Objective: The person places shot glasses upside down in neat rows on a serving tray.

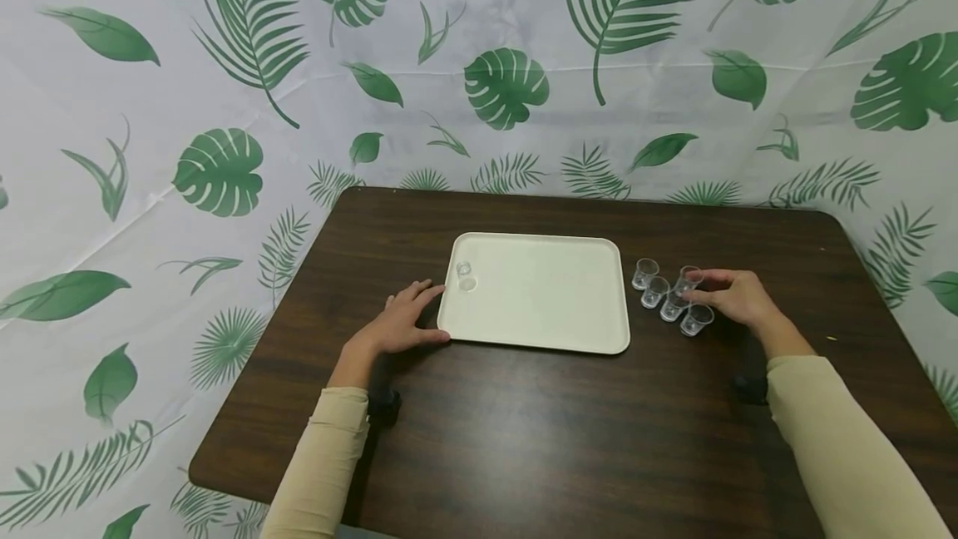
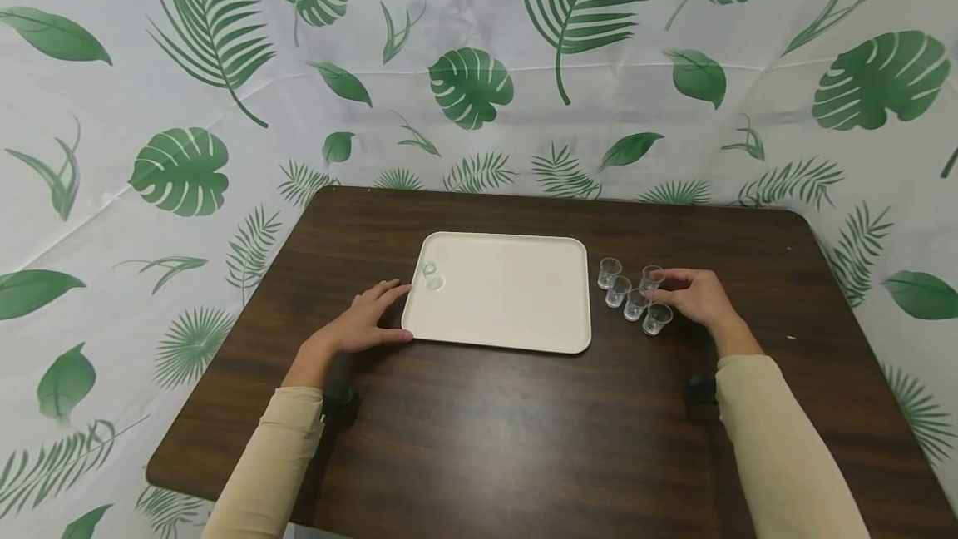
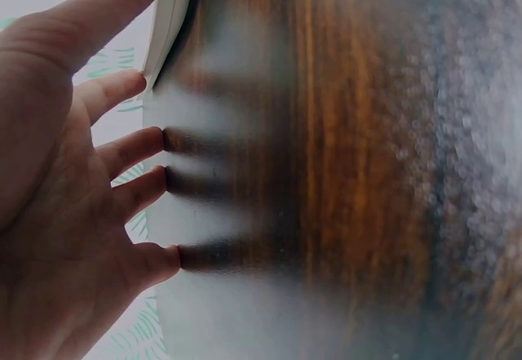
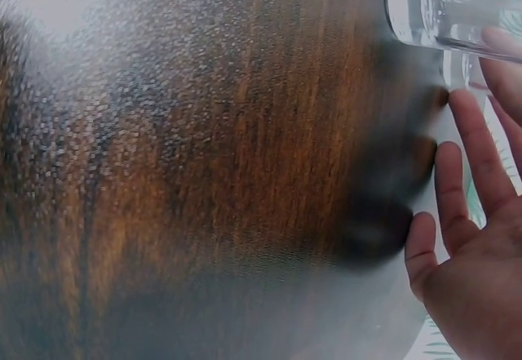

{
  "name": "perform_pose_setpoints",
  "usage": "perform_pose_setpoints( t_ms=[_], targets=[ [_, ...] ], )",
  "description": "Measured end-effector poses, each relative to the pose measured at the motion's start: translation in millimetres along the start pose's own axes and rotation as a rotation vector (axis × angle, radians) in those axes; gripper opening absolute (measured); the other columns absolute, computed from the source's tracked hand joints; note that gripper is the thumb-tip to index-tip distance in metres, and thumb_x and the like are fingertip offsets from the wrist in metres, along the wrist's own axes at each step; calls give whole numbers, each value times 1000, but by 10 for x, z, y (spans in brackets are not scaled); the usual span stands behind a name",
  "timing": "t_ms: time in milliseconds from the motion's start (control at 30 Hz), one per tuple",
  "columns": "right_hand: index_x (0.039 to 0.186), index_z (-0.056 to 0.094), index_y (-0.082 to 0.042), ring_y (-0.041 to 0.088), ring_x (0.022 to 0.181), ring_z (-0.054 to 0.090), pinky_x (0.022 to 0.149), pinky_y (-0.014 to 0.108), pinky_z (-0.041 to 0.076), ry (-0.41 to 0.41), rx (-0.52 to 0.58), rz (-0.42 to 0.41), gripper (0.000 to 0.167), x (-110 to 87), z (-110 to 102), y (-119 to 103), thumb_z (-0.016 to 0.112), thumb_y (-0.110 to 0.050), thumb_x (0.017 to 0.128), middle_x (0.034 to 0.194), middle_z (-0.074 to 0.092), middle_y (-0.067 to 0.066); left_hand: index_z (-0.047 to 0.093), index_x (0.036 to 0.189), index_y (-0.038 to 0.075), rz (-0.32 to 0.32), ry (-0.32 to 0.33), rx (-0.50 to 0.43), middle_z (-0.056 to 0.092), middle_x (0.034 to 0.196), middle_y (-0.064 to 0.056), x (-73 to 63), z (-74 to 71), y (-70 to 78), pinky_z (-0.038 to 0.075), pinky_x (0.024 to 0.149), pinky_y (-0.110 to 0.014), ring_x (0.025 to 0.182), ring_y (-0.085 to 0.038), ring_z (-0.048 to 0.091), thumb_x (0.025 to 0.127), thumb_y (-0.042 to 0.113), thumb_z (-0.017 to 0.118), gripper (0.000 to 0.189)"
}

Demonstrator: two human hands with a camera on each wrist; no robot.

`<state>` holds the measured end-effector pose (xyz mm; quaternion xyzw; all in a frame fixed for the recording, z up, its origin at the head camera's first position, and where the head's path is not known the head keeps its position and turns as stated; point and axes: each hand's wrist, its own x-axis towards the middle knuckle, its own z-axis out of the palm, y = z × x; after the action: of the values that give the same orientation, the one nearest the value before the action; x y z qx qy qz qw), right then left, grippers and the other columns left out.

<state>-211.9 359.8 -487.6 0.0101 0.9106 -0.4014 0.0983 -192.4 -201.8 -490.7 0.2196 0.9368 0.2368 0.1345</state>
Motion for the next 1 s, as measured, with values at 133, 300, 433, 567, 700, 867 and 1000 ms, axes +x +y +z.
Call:
perform_pose_setpoints(
  t_ms=[133,300,433,567,700,867,1000],
  targets=[
    [129,61,4,41,116,51,76,25,46,43,-8,2,62,-23,-17,-16,74,-42,88,132,55,29,29,156,17,0,2,4,20,159,-20,2,3,1,10,107,-71,145,-43,16,86,53,71,90],
    [127,60,4,37,109,55,76,28,46,92,-5,15,59,-34,-57,-52,72,-40,89,125,57,28,28,156,17,-3,0,8,20,159,-19,1,15,3,10,107,-71,145,-42,16,86,54,71,90],
    [125,59,2,31,107,55,80,33,45,126,-6,0,58,-22,-107,-128,70,-43,90,123,59,26,28,156,17,-8,0,4,20,159,-18,-4,23,4,10,107,-71,145,-42,16,85,54,71,90],
    [123,60,-1,16,96,55,71,22,45,193,-3,-43,55,2,-156,-271,71,-43,90,118,61,21,28,156,18,-10,-1,3,20,160,-17,-7,29,7,10,108,-70,145,-41,16,85,54,71,90],
    [122,60,0,3,87,52,66,15,44,248,28,-93,53,27,-171,-455,72,-39,89,114,61,16,29,156,18,-11,2,1,20,159,-17,-1,31,8,10,108,-70,145,-41,17,85,54,71,90],
    [123,60,2,-3,81,55,65,16,49,250,94,-148,49,49,-113,-708,73,-32,90,110,62,12,29,156,18,-9,3,6,20,159,-18,11,24,11,11,108,-70,145,-41,17,85,53,71,90],
    [122,61,2,9,81,61,65,23,52,219,82,-184,44,90,-4,-913,73,-28,91,108,63,16,29,156,18,-9,0,11,21,159,-18,10,13,12,11,108,-70,145,-41,18,85,53,71,90]
  ],
)
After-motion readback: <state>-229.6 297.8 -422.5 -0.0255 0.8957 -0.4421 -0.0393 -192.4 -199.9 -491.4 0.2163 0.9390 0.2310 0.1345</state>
